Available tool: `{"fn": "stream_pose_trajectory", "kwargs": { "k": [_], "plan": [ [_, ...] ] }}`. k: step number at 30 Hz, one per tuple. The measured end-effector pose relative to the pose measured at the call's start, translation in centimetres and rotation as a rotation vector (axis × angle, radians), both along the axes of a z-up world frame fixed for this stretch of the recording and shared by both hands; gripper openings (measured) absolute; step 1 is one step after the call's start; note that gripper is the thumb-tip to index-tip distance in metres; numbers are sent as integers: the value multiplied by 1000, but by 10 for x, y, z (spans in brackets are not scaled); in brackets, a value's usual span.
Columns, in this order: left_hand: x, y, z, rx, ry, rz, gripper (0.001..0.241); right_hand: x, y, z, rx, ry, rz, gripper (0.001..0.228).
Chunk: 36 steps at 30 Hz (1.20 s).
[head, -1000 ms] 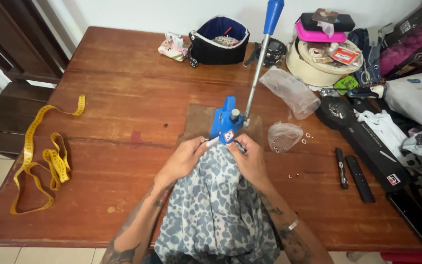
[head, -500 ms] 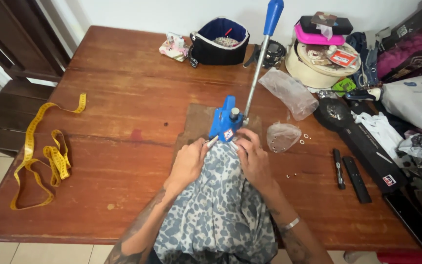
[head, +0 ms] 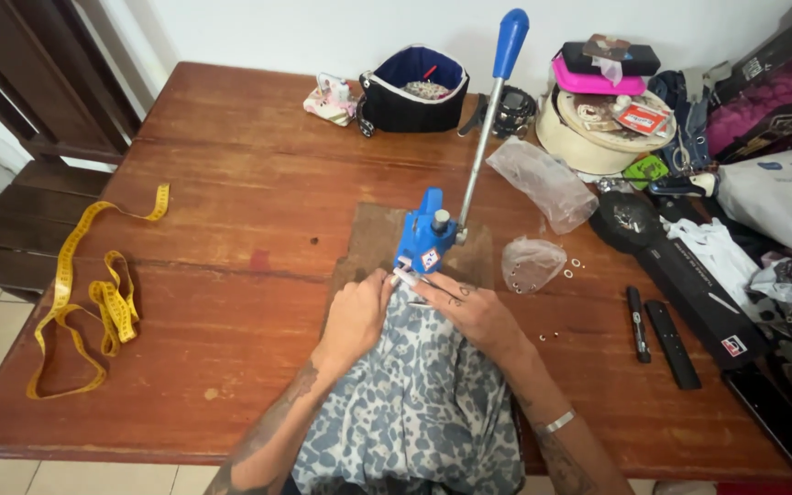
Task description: Attaching metal eyelets to the edge of a leopard-print garment using a manual hand press machine.
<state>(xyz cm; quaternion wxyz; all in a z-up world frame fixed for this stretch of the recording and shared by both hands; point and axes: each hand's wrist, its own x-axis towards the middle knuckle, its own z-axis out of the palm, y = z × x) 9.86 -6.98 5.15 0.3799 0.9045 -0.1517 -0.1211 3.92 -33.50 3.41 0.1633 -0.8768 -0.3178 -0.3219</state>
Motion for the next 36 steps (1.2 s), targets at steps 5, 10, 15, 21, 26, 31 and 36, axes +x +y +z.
{"fn": "stream_pose_trajectory", "kwargs": {
  "k": [5,10,15,21,26,31,36],
  "plan": [
    [-4,-5,-15,128,-107,45,54,10,-12,-24,-177,-135,-39,42],
    [-21,-6,-29,349,-259,42,50,11,-8,-23,-191,-155,-40,43],
    [2,15,26,587,-611,113,44,10,-7,-20,-158,-125,-36,43],
    [75,-52,222,-274,-739,-103,73,4,-13,-23,-247,-114,-35,58],
    [171,-166,237,-361,-944,-270,79,2,-5,0,-252,-110,-18,58],
    [169,-162,257,-685,-808,-306,42,6,-1,12,-270,-136,-3,36],
    [118,-119,275,-790,-828,-471,19,15,-6,9,-296,-144,36,38]
  ]
}}
